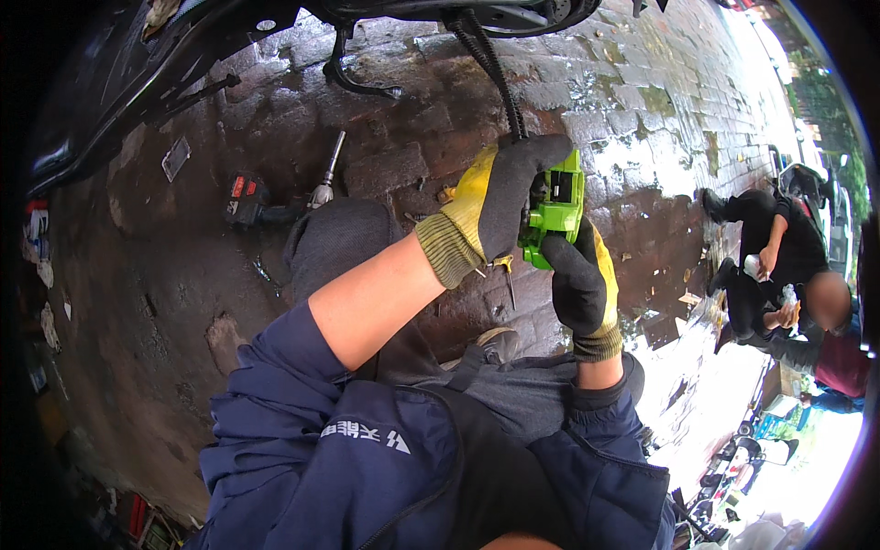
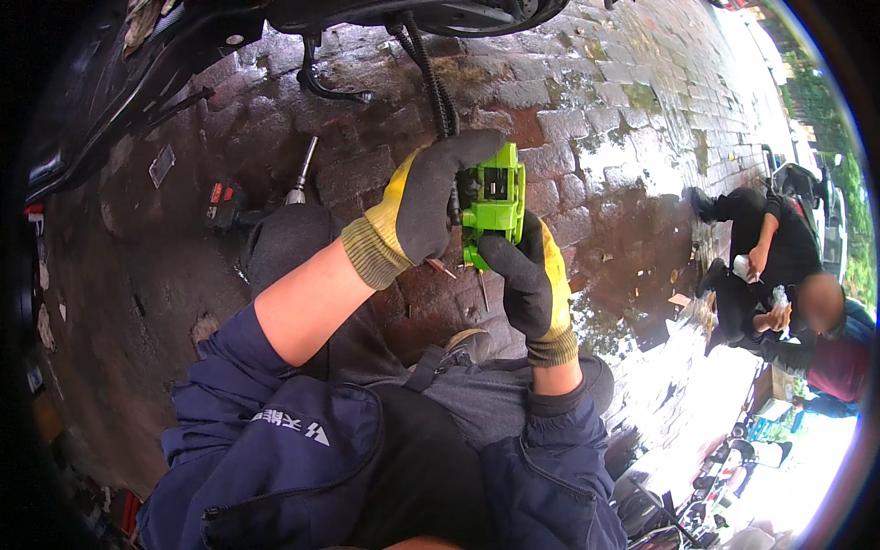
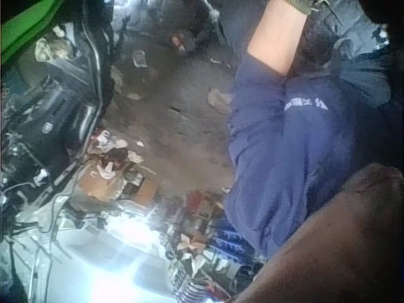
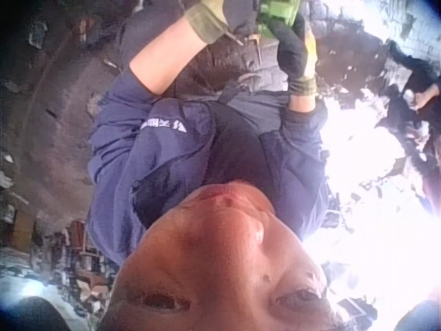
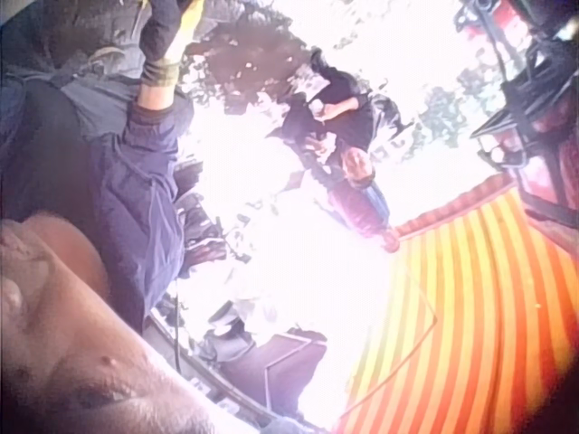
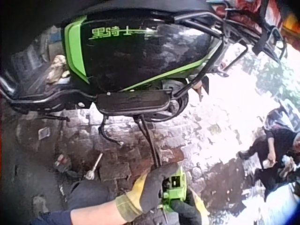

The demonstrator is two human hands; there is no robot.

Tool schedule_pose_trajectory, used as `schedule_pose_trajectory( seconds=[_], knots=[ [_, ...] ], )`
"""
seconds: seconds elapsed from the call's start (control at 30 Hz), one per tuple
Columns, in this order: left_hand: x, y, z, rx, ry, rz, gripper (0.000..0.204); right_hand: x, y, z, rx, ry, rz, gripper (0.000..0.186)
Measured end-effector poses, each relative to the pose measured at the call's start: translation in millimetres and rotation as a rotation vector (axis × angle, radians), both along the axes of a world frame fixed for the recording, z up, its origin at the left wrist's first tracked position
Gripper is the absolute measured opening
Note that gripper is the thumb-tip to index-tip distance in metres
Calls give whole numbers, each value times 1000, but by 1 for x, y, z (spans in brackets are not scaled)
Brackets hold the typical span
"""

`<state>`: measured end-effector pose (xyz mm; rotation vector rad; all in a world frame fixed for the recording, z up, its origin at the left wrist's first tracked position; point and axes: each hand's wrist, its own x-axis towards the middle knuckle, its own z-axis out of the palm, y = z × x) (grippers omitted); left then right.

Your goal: The person removes brake pads from a green brake caliper, cleans them, and reassembles the caliper. They then use a screwdriver to adjust the caliper while seated on the ground next to a scooter.

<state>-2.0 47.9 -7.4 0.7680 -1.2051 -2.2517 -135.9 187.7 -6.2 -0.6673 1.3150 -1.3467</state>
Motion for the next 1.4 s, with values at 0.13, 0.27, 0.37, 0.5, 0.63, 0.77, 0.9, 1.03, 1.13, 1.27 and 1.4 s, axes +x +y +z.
schedule_pose_trajectory(
  seconds=[0.13, 0.27, 0.37, 0.5, 0.63, 0.77, 0.9, 1.03, 1.13, 1.27, 1.4],
  knots=[
    [-5, -5, -15, 395, 224, 19, 33, -1, 0, 1, 33, 8, 38, 53],
    [-3, -6, -19, 304, 240, -3, 33, -7, 4, -10, 57, -27, 21, 51],
    [-4, -6, -10, 455, 239, -19, 32, -17, 10, -18, 68, -28, 35, 49],
    [-1, -5, -19, 372, 272, -3, 32, -18, 9, -24, 71, -45, 51, 46],
    [-3, -3, -19, 390, 222, 17, 33, -15, 5, -19, 70, -28, 61, 46],
    [0, 2, -18, 85, 160, 90, 29, -7, -7, 1, 150, 68, 112, 48],
    [-3, 2, -10, 179, 133, 90, 30, -37, 2, -29, -134, 774, 270, 52],
    [-3, 4, -11, 345, 105, 67, 38, -28, -20, -47, -55, 561, 168, 47],
    [1, 0, -25, 124, 33, 28, 40, -3, -40, -17, 234, 0, -68, 60],
    [-9, -1, -31, 169, 102, 84, 39, -11, -46, -23, 235, 146, -65, 78],
    [-21, 1, -20, 389, 14, 128, 37, -11, -54, -46, 66, 82, -199, 80]
  ],
)
